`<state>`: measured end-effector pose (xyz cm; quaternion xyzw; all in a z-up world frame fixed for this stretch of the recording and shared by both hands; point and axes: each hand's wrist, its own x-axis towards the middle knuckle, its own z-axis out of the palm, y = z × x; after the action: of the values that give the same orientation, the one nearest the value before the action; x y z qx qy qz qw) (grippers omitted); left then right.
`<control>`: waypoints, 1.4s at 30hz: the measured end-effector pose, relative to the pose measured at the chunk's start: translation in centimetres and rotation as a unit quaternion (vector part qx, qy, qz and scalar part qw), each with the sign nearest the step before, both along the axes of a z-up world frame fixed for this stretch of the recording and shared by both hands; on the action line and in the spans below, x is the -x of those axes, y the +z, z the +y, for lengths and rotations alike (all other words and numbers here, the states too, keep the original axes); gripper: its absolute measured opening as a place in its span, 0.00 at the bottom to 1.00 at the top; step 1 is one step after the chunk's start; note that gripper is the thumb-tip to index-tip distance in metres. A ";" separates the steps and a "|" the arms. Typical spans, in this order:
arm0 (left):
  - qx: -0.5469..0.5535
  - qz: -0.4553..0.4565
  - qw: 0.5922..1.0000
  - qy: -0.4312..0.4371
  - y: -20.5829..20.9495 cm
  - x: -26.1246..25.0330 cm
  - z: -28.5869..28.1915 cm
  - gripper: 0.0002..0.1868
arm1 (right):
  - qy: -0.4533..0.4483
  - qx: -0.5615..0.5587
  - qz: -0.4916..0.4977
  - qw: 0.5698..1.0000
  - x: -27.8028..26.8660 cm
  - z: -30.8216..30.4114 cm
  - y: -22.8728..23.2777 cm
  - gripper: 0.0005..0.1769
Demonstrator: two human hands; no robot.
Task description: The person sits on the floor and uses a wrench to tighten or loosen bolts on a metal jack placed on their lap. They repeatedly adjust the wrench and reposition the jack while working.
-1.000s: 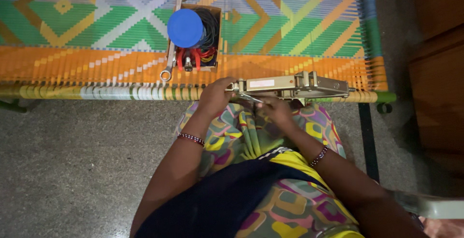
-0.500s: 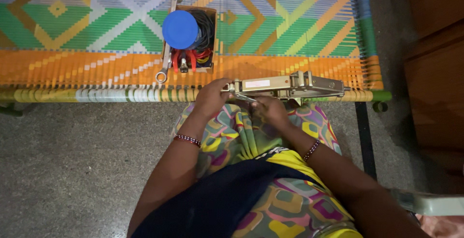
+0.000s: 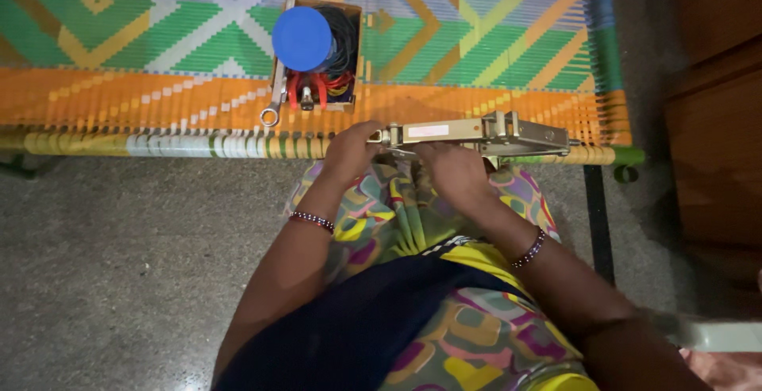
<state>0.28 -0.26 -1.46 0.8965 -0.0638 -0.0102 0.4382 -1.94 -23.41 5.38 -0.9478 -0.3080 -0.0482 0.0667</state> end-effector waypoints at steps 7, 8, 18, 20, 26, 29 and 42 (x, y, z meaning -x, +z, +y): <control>0.017 -0.008 1.000 0.001 0.7 0.3 0.0 0.22 | -0.013 0.079 -0.025 0.996 -0.2 1.8 1.7 0.06; 0.023 -0.003 1.000 0.004 0.8 0.3 0.0 0.21 | -0.011 0.074 -0.029 0.997 -0.2 1.9 1.9 0.07; 0.017 -0.010 1.000 -0.002 1.0 0.1 -0.1 0.19 | 0.025 0.082 -0.056 0.995 -0.5 2.6 4.0 0.04; -0.005 0.013 1.000 -0.003 0.9 -0.1 -0.2 0.22 | 0.034 0.081 -0.049 0.995 -0.8 2.8 4.0 0.05; 0.007 0.020 1.000 0.010 1.0 0.1 -0.2 0.22 | 0.056 0.107 -0.055 0.991 -1.1 3.5 3.8 0.05; 0.008 0.027 1.000 0.011 1.2 0.1 -0.2 0.20 | 0.074 0.109 -0.069 0.989 -1.2 4.1 3.8 0.06; -0.007 0.105 0.994 0.019 0.3 -0.6 -0.1 0.20 | 0.081 0.146 -0.109 0.980 -0.4 8.4 0.7 0.06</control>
<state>0.86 -0.39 -1.21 0.8947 -0.0004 -0.0966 0.4362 -1.59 -14.98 6.07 -0.9083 -0.3929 -0.1008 -0.1025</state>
